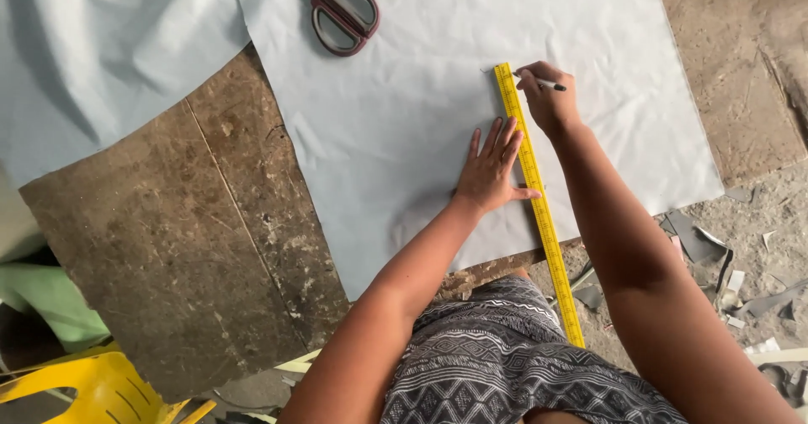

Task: Measuring, marking, and cutting fabric for upholstery on a workbench.

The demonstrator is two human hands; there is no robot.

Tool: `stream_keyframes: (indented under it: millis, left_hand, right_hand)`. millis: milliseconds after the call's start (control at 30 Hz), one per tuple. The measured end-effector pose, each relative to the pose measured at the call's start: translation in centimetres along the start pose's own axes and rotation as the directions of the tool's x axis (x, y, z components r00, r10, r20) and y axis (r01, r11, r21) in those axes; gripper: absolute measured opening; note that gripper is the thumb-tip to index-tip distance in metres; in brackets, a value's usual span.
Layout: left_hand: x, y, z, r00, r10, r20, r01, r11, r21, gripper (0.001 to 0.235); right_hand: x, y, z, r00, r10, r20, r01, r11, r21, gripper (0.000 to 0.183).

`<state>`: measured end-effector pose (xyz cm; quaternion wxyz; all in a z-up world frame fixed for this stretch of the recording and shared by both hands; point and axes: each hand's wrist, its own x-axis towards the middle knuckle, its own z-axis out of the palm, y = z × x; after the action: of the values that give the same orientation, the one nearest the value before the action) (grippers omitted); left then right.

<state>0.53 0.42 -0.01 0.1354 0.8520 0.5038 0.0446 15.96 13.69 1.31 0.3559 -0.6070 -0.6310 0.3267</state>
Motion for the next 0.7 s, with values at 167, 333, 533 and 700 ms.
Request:
stream_keyframes:
  millis: [167, 333, 533, 700]
  left_hand:
    - [-0.1, 0.2, -0.1, 1.000, -0.006, -0.011, 0.006, 1.000, 0.010, 0.134]
    - [-0.1, 0.3, -0.3, 1.000, -0.019, -0.002, 0.019, 0.999, -0.046, 0.132]
    - [-1.4, -0.2, -0.8, 0.990, -0.070, 0.124, 0.066, 0.997, 0.036, 0.135]
    - [-8.9, -5.7, -1.5, 0.992, -0.118, 0.051, 0.111, 0.987, 0.113, 0.133]
  right_hand:
    - [-6.4, -0.6, -1.4, 0.997, 0.071, 0.030, -0.068, 0.994, -0.088, 0.018]
    - [-23.3, -5.4, -7.0, 0.975, 0.197, 0.105, -0.156, 0.937, -0.311, 0.024]
    - [-37.2, -8.8, -9.7, 0.696, 0.712, -0.099, -0.718, 0.685, -0.123, 0.039]
    - [-44.7, -8.3, -1.0, 0.506, 0.858, 0.089, -0.853, 0.483, 0.196, 0.025]
